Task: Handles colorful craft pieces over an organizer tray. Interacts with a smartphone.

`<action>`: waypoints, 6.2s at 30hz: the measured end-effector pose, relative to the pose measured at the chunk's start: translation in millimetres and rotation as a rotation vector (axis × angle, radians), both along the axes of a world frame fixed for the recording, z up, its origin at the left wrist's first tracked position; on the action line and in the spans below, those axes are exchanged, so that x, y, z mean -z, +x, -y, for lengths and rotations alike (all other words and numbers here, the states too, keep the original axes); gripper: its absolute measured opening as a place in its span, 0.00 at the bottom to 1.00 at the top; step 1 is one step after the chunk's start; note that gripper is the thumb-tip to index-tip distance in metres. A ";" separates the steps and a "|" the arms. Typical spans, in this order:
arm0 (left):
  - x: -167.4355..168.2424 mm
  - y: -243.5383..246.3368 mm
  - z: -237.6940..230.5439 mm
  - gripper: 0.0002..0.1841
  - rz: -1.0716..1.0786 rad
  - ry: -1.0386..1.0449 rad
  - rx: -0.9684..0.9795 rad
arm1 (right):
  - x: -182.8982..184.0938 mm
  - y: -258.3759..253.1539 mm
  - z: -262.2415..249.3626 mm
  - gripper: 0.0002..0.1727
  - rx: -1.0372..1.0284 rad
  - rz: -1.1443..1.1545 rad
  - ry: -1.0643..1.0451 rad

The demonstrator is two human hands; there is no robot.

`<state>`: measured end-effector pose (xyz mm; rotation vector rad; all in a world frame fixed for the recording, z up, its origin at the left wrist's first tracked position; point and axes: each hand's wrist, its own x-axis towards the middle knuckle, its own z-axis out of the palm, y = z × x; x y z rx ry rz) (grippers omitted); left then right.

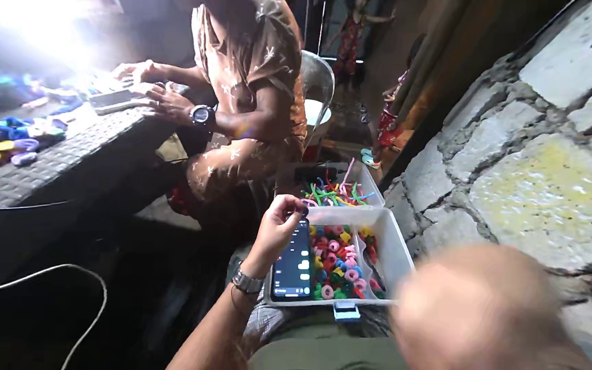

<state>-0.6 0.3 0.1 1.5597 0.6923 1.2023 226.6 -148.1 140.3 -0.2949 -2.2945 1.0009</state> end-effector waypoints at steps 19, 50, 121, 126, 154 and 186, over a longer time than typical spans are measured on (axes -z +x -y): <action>3.6 -7.7 18.5 0.08 -0.111 0.169 0.072 | 123.4 -35.2 -98.9 0.06 0.853 -0.134 -0.116; 7.6 0.0 7.2 0.13 -0.294 0.207 0.006 | 122.3 -12.5 -101.9 0.12 0.362 -0.446 -0.223; -3.7 4.7 2.3 0.07 0.053 -0.121 -0.015 | 113.2 -9.2 -100.6 0.05 0.469 0.073 -0.429; 2.2 1.0 1.5 0.06 0.162 -0.077 0.154 | 133.4 -15.0 -107.0 0.11 1.135 0.107 0.081; -18.1 22.3 -14.3 0.06 0.351 -0.313 -0.334 | 128.2 -16.9 -118.0 0.19 1.410 0.348 0.241; -19.5 12.8 4.7 0.35 0.051 -0.624 0.506 | 117.2 -23.2 -105.5 0.44 0.725 -0.454 -0.802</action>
